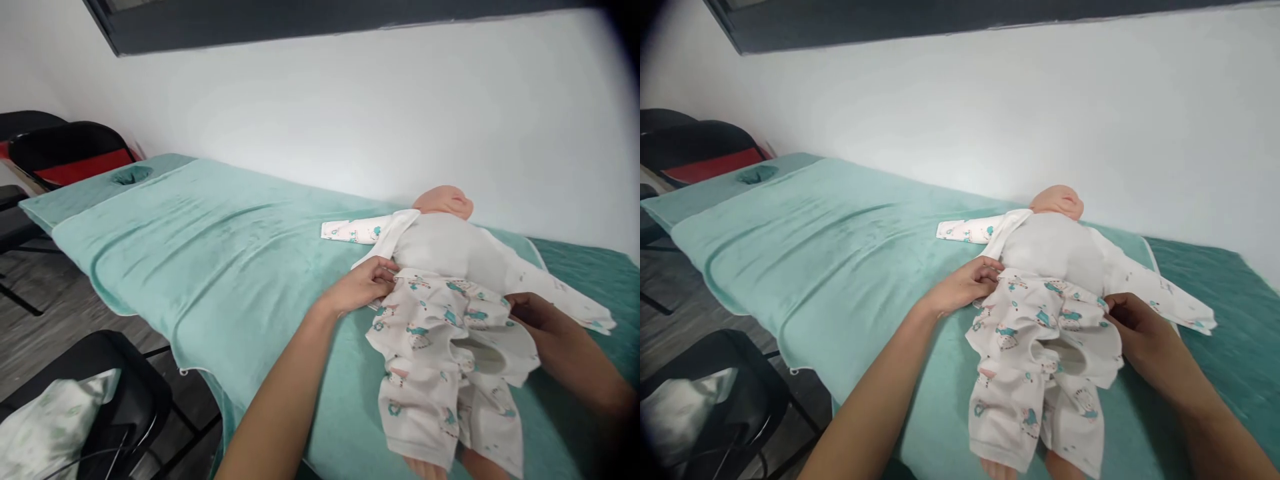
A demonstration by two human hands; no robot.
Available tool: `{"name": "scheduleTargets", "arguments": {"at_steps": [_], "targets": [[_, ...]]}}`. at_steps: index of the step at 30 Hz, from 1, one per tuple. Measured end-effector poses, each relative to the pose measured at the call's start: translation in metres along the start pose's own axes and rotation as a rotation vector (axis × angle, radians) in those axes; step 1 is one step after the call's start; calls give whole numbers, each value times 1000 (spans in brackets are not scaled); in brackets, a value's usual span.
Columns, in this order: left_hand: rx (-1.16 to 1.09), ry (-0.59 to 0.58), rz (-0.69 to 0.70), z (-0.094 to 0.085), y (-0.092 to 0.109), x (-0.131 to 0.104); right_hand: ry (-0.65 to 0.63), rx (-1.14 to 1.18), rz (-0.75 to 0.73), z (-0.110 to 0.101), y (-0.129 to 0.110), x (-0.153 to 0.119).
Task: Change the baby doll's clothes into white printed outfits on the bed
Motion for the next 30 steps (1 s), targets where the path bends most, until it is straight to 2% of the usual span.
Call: {"name": "scheduleTargets", "arguments": {"at_steps": [3, 5, 9, 14, 17, 22, 28, 30], "targets": [[-3, -7, -18, 1, -3, 1, -83, 121, 200, 16, 17, 0], [6, -32, -18, 3, -6, 3, -51, 126, 228, 16, 17, 0], [-6, -110, 13, 10, -8, 4, -71, 151, 289, 19, 15, -4], [-84, -127, 33, 11, -4, 3, -79, 254, 329, 15, 23, -10], [-70, -100, 43, 9, -4, 3, -124, 338, 326, 17, 23, -14], [60, -19, 71, 3, -1, 3, -204, 448, 289, 29, 11, -19], [194, 49, 54, 1, 6, 4, -274, 469, 152, 37, 4, -11], [208, 121, 25, -3, 4, 8, -266, 429, 99, 35, 2, -7]]}}
Point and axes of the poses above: each hand's wrist, its own x-axis towards the middle knuckle, its own z-axis out of the palm, y = z × x, the point moved 10 cm from there along x, towards the middle knuckle, and after that the axes turned 14 degrees about x, right-handed, at the moved point
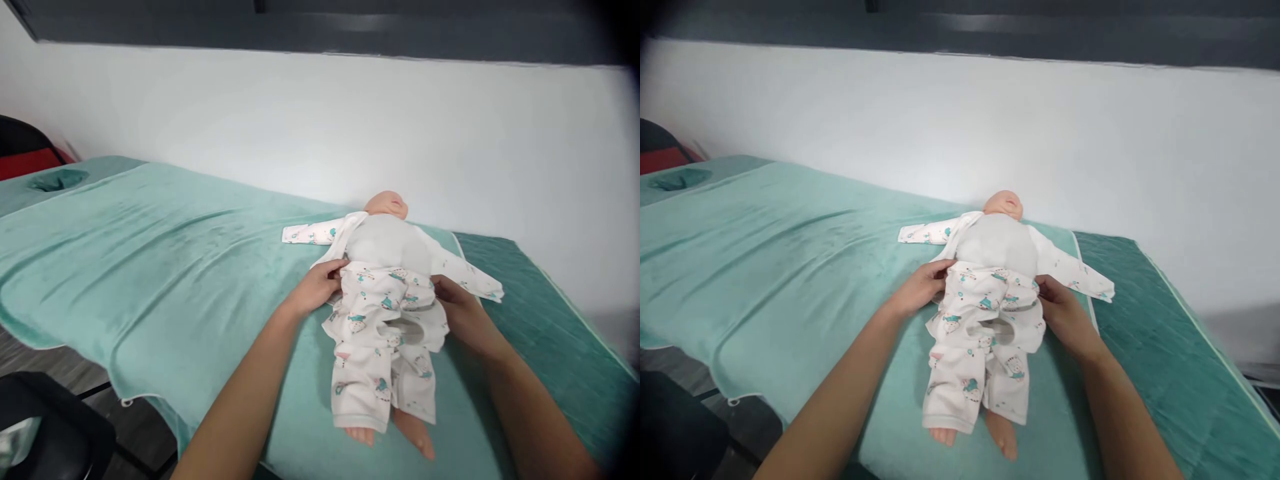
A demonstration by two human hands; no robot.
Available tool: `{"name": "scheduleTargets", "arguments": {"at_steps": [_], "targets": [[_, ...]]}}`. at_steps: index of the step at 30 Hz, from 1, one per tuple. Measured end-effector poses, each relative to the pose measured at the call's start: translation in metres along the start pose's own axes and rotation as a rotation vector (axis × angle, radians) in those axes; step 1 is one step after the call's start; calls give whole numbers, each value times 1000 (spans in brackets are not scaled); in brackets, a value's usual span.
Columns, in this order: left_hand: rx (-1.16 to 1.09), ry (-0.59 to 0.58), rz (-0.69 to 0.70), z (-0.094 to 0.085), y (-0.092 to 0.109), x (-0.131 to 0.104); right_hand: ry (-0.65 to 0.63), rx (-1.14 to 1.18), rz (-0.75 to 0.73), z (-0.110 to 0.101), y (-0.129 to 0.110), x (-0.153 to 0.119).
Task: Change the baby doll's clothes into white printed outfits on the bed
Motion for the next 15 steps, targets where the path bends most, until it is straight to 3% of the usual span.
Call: {"name": "scheduleTargets", "arguments": {"at_steps": [3, 7, 9, 15], "targets": [[24, 179, -30, -9, -4, 8, 58, -116, -63, -5, -4, 5], [85, 394, -9, -22, -3, 10, 292, -295, -150, -25, -10, 8], [107, 420, -17, -23, -4, 9, 320, -324, -161, -27, -9, 9], [42, 334, 2, -16, -3, 6, 186, -175, -110, -12, -4, 8]]}}
Point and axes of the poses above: each hand's wrist, its own x-axis towards the middle knuckle, its own z-axis out of the palm, y = z × x, the point moved 10 cm from there along x, towards the middle knuckle, and after that the axes turned 14 degrees about x, right-handed, at the moved point
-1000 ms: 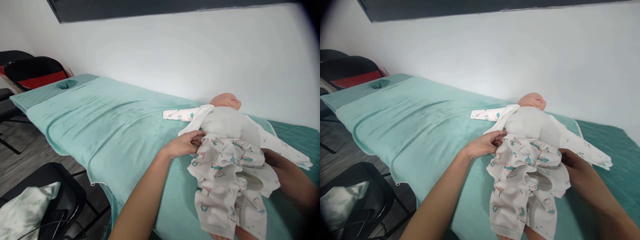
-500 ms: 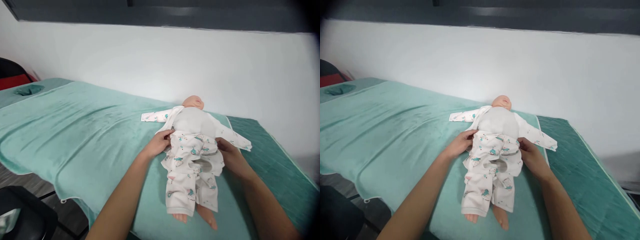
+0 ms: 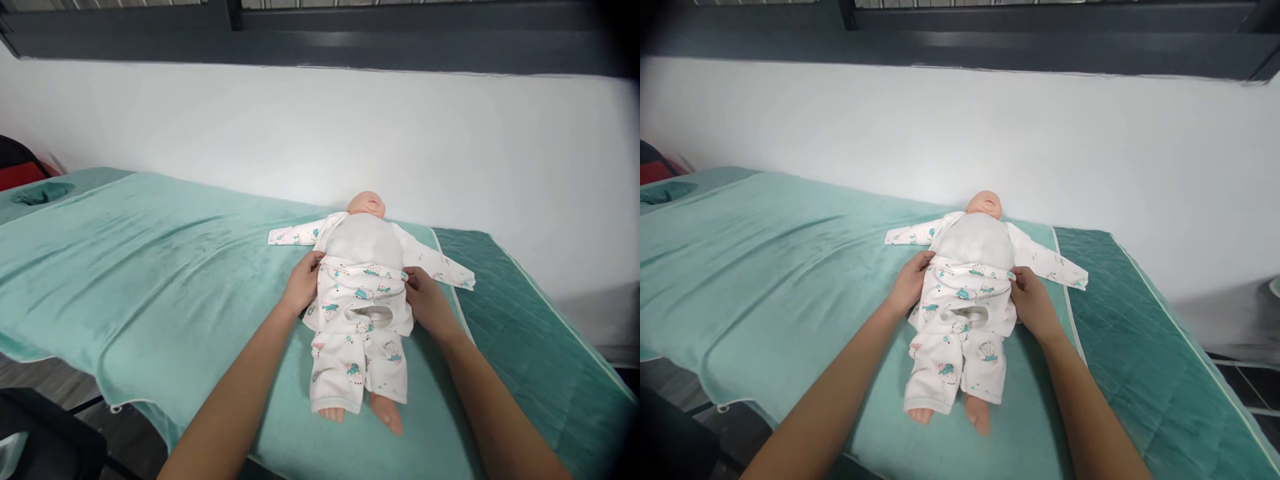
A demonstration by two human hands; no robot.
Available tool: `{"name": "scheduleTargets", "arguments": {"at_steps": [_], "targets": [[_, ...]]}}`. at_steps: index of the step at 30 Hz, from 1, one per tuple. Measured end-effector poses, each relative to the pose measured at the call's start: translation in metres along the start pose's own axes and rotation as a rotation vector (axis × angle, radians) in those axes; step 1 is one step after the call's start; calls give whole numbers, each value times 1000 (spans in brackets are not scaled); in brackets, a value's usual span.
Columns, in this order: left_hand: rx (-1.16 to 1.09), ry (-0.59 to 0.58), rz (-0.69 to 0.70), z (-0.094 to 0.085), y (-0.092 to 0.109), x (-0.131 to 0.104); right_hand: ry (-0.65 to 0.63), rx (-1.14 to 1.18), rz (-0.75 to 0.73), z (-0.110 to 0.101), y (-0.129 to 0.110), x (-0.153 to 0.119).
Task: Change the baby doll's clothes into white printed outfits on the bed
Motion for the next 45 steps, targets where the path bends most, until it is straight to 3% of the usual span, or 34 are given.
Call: {"name": "scheduleTargets", "arguments": {"at_steps": [6, 9, 12, 16, 19, 31, 34, 39, 42, 45], "targets": [[-158, -107, -126, 6, -3, -4, -57, 130, 80, 8, 4, -3], [-172, -68, -102, 1, 0, -6, -31, 74, 44, 4, 1, -2], [-112, 57, -34, -13, 6, -10, 28, -18, -29, -5, -9, -6], [27, 140, 177, -22, 31, -16, 37, -45, -256, -7, -40, -16], [105, 131, 270, -20, 44, -18, -10, -53, -331, 1, -52, -21], [359, 38, 432, -4, 68, -16, -93, -328, -602, 22, -82, -25], [410, 10, 459, 1, 74, -12, -109, -276, -558, 26, -79, -21], [560, 7, 361, -2, 71, 22, 33, -190, -332, 10, -66, 15], [461, 9, 251, -7, 60, 48, -58, -7, -141, 15, -55, 41], [365, 61, 191, -10, 47, 58, -133, 230, -20, 22, -46, 51]]}}
Point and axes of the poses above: each hand's wrist, its own x-axis towards the middle knuckle, its own z-axis out of the palm, y = z × x, the point moved 10 cm from there along x, towards the middle knuckle, and after that the axes turned 14 degrees about x, right-handed, at the moved point
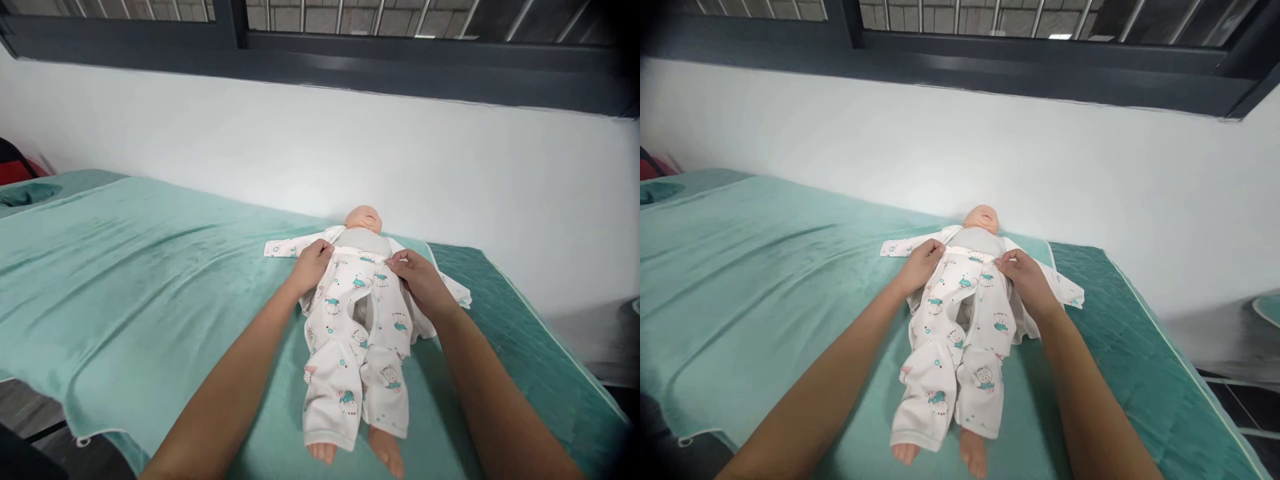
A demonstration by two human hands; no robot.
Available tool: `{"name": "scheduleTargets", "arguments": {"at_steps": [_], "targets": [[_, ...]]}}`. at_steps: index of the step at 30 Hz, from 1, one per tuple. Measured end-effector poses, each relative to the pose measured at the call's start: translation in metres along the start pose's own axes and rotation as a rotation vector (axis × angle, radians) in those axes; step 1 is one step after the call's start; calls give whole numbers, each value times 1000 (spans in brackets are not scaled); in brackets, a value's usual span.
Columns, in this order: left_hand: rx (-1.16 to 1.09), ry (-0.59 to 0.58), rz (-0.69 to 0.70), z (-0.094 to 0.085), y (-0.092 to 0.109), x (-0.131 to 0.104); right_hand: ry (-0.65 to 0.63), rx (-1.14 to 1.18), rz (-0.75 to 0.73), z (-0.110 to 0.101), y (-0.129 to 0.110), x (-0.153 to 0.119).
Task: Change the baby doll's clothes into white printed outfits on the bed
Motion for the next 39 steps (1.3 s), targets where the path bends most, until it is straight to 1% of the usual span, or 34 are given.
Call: {"name": "scheduleTargets", "arguments": {"at_steps": [3, 6, 9, 12, 15, 18, 22, 26, 28, 31, 34, 37, 39], "targets": [[-10, 34, 19, 3, -3, -6, 29, 113, 28, -3, 6, -2], [14, 31, 64, 5, 1, -12, 80, 104, -26, -8, 3, -4], [21, 42, 133, 1, 7, -13, 131, 82, -96, -14, -1, -3], [1, 36, 173, 0, 10, -13, 161, 106, -117, -15, 2, -2], [15, 25, 118, 3, 4, -14, 183, 146, -104, -13, 8, -1], [37, 53, 50, 4, -1, -11, 169, 144, -58, -10, 13, 0], [-39, 88, -3, 5, -9, -1, 150, 169, -10, -8, 18, 3], [-146, 40, -60, 14, -21, 1, 167, 123, -46, -10, 17, 2], [-180, 35, -53, 15, -21, -3, 196, 108, -51, -12, 18, -2], [-182, 97, -33, 8, -16, -11, 268, 45, -128, -15, 10, -11], [-165, 147, -64, 0, -16, -15, 314, -54, -222, -16, 0, -19], [-195, 109, -113, 1, -18, -17, 334, -121, -235, -17, -2, -21], [-228, 76, -133, 3, -18, -18, 364, -150, -279, -19, -8, -23]]}}
Point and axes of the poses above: each hand's wrist, its own x-axis towards the middle knuckle, its own z-axis out of the palm, y = z × x, the point moved 10 cm from there along x, towards the middle knuckle, and after that the axes turned 14 degrees about x, right-handed, at the moved point
